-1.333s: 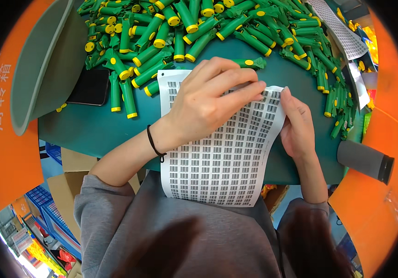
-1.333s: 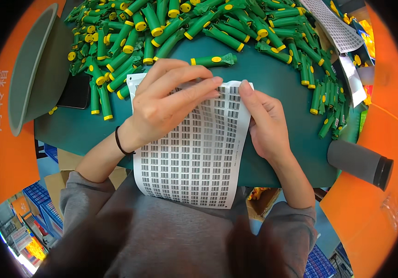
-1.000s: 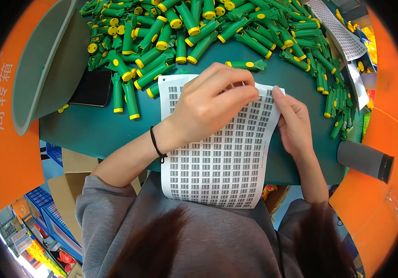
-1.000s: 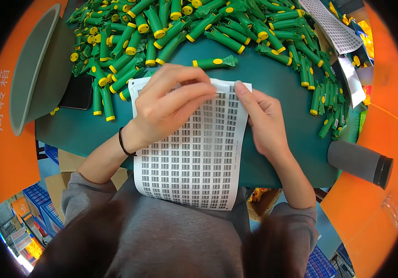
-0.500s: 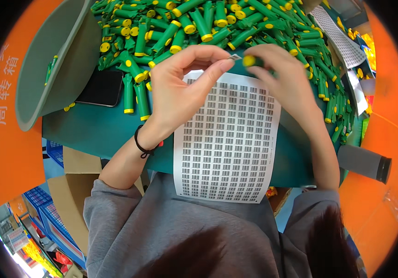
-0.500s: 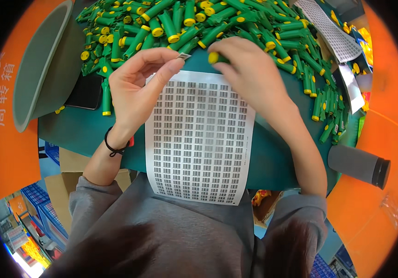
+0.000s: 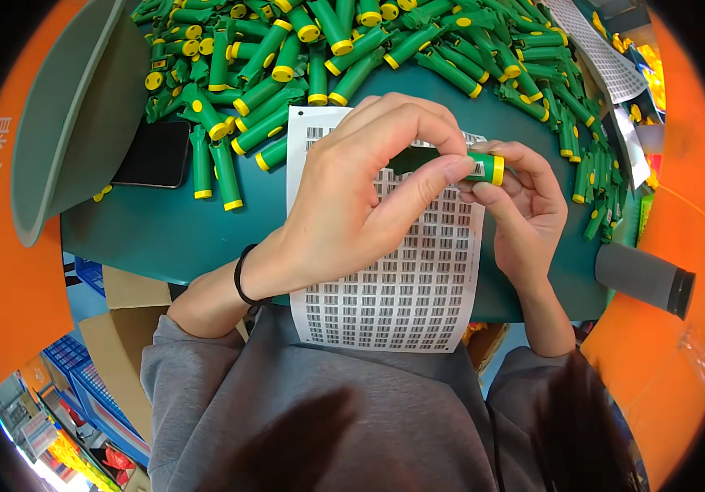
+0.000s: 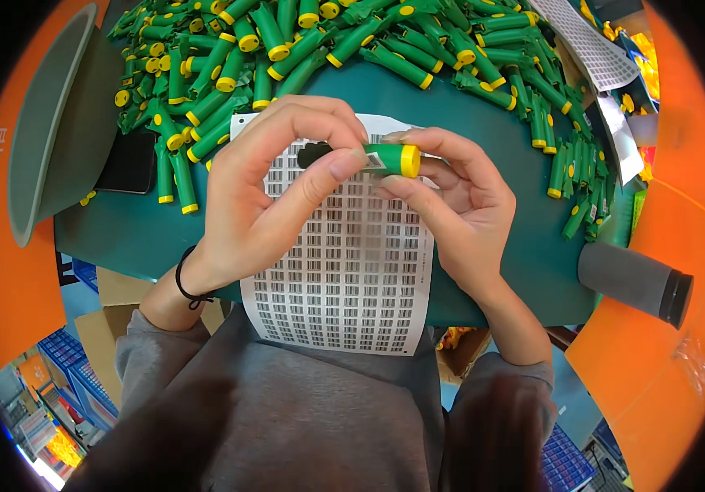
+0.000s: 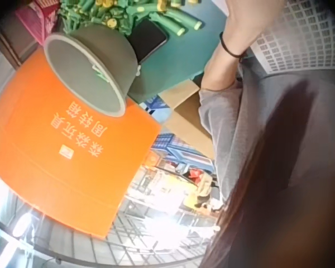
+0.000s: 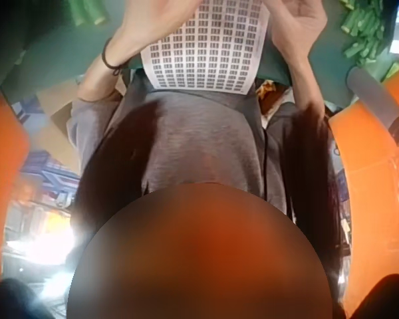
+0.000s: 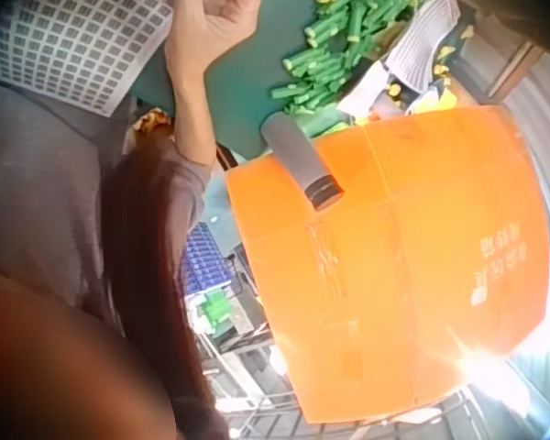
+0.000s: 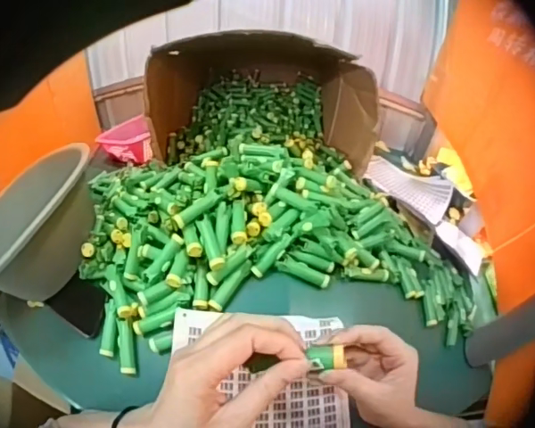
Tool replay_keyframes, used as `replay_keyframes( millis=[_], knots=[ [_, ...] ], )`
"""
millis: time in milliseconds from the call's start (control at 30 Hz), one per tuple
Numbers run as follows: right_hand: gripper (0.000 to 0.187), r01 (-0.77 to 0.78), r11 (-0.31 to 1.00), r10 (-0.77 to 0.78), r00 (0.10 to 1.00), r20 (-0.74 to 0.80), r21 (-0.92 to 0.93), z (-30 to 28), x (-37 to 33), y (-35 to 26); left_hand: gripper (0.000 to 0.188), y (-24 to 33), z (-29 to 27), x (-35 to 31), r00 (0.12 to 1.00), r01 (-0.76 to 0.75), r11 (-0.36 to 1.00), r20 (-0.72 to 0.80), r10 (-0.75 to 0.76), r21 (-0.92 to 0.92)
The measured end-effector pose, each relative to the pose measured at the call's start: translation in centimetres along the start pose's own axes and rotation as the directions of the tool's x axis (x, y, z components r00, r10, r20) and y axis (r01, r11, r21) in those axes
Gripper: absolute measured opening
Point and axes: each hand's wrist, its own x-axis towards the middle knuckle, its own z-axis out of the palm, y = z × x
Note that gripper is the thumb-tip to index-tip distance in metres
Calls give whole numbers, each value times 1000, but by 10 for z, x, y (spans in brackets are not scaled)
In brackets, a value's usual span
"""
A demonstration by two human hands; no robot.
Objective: Applying small adhesive labels to plastic toy components.
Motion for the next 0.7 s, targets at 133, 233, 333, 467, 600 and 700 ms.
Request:
replay_keyframes(
  millis=[133,233,333,467,600,700],
  knots=[
    [38,46,999,-46,999,13,-7,-1,-1,3,8,0,1,1,1000,-32,999,3,31,36],
    [38,29,999,-29,1000,4,-34,0,0,2,9,1,2,1,1000,-20,1000,-3,20,0],
    [39,-19,999,19,1000,-11,-31,1,0,0,9,1,2,1,999,-32,999,1,32,13],
    [38,5,999,-6,1000,-27,-40,3,0,1,10,-1,3,1,998,-55,998,-14,56,35],
    [37,-14,999,12,999,-42,-45,4,-1,0,12,-1,5,0,997,-67,996,-44,70,61],
    [38,-26,1000,25,997,-67,-17,7,-2,-1,12,2,5,-1,997,-48,997,-57,52,66]
  ],
)
